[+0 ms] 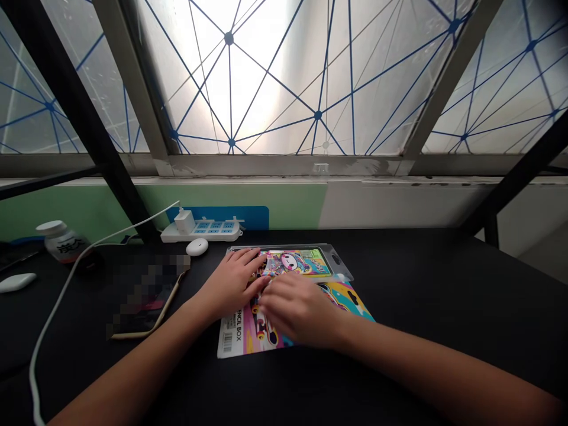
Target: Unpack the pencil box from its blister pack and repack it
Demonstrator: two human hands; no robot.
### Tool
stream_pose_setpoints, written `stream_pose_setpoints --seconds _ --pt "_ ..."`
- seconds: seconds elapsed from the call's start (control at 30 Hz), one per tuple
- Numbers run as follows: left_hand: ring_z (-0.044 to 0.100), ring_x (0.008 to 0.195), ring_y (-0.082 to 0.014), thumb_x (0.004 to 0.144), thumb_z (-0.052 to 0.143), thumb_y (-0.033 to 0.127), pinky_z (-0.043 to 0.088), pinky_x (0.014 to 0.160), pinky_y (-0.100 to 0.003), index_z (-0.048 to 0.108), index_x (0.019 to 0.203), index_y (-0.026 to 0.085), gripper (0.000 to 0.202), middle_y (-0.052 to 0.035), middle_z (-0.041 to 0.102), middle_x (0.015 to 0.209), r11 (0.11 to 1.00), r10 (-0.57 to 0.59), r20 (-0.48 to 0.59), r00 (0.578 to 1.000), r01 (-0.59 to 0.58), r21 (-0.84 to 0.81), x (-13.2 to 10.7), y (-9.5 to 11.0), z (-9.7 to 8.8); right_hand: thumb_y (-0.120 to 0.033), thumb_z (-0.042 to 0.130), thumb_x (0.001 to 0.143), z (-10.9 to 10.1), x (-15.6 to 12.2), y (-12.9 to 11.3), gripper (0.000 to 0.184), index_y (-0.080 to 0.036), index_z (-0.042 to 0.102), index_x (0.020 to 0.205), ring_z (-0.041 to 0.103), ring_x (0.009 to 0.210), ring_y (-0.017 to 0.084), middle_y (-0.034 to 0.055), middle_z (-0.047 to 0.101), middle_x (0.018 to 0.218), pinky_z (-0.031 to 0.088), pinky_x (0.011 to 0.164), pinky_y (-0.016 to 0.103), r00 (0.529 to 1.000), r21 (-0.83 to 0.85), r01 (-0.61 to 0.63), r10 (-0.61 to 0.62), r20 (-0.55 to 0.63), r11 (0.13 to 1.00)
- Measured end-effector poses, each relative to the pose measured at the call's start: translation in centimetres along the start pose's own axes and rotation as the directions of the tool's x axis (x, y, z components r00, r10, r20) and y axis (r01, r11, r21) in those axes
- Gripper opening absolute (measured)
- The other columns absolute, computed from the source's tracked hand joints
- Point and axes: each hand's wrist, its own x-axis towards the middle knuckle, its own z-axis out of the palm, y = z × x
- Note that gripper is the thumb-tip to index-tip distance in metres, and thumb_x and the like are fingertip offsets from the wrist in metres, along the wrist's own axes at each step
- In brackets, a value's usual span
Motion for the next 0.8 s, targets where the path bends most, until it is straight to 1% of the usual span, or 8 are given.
stream_pose_setpoints --seconds 0.07,0.1,0.2,0.3,0.4,0.53,0.67,0.8 --pt "0.044 0.137 -0.0302 0.103 0.037 0.047 0.032 0.113 -0.053 0.051 0.142 0.02 0.05 -0.0114 0.051 0.149 1.0 -0.017 -0.006 1.0 0.017 -0.012 0.0 0.1 -0.1 -0.032 0.039 0.102 -1.5 -0.2 2.7 0.037 -0.016 0.072 0.096 0.06 0.094 0.025 0.0119 0.069 0.097 0.046 0.088 0.041 0.971 -0.081 -0.234 0.237 0.03 0.969" --pt "0.044 0.137 -0.0302 0.103 0.036 0.048 0.032 0.113 -0.054 0.051 0.142 0.02 0.05 -0.0112 0.052 0.148 0.999 -0.028 -0.009 1.0 0.028 -0.018 0.1 0.1 -0.1 -0.035 0.04 0.102 -2.3 -0.3 4.3 0.036 -0.017 0.071 0.103 0.059 0.1 0.027 0.0131 0.067 0.105 0.045 0.09 0.043 0.923 -0.105 -0.367 0.376 0.08 0.924" --pt "0.044 0.137 -0.0317 0.102 0.036 0.049 0.03 0.113 -0.057 0.051 0.142 0.021 0.051 -0.0109 0.052 0.148 0.997 -0.066 -0.007 0.998 0.065 -0.034 0.3 0.2 -0.1 -0.053 0.059 0.092 -4.2 -0.9 8.5 0.045 -0.017 0.07 0.116 0.058 0.103 0.03 0.0144 0.064 0.112 0.048 0.087 0.042 0.869 -0.101 -0.444 0.456 0.191 0.89" --pt "0.044 0.136 -0.0318 0.101 0.037 0.049 0.029 0.114 -0.059 0.049 0.143 0.021 0.051 -0.0105 0.052 0.148 0.995 -0.088 0.0 0.996 0.088 -0.04 0.5 0.2 0.0 -0.063 0.069 0.08 -5.0 -1.3 10.5 0.061 -0.02 0.068 0.123 0.057 0.107 0.03 0.0126 0.062 0.117 0.05 0.086 0.039 0.84 -0.064 -0.453 0.449 0.305 0.889" --pt "0.044 0.137 -0.0311 0.101 0.038 0.048 0.029 0.114 -0.057 0.047 0.144 0.02 0.052 -0.0107 0.051 0.148 0.994 -0.101 -0.008 0.995 0.1 -0.047 0.6 0.2 0.2 -0.069 0.07 0.074 -5.0 -1.1 10.7 0.07 -0.021 0.066 0.123 0.056 0.108 0.032 0.0132 0.061 0.118 0.049 0.088 0.042 0.806 -0.052 -0.484 0.468 0.363 0.874" --pt "0.044 0.137 -0.0321 0.099 0.04 0.049 0.028 0.114 -0.059 0.045 0.144 0.021 0.053 -0.0114 0.051 0.148 0.99 -0.125 -0.011 0.992 0.124 -0.07 0.5 0.2 0.3 -0.072 0.073 0.068 -4.8 -0.7 10.6 0.071 -0.021 0.065 0.118 0.055 0.107 0.033 0.0123 0.06 0.115 0.046 0.09 0.044 0.793 -0.046 -0.52 0.502 0.344 0.853" --pt "0.041 0.139 -0.0334 0.097 0.046 0.046 0.024 0.113 -0.065 0.042 0.147 0.022 0.055 -0.012 0.05 0.149 0.986 -0.158 -0.048 0.986 0.155 -0.068 0.3 0.2 0.2 -0.06 0.081 0.065 -4.5 -1.2 9.9 0.062 -0.022 0.062 0.11 0.054 0.107 0.031 0.0095 0.061 0.113 0.045 0.09 0.043 0.827 -0.055 -0.509 0.505 0.247 0.859" --pt "0.047 0.134 -0.0348 0.094 0.056 0.044 0.026 0.111 -0.066 0.044 0.145 0.02 0.058 -0.0144 0.055 0.144 0.984 -0.178 -0.19 0.966 0.175 -0.032 0.2 -0.8 -0.3 -0.045 0.085 0.066 -3.8 -1.8 8.4 0.058 -0.023 0.055 0.111 0.057 0.1 0.029 0.0075 0.065 0.108 0.046 0.087 0.042 0.859 -0.092 -0.499 0.506 0.078 0.862"
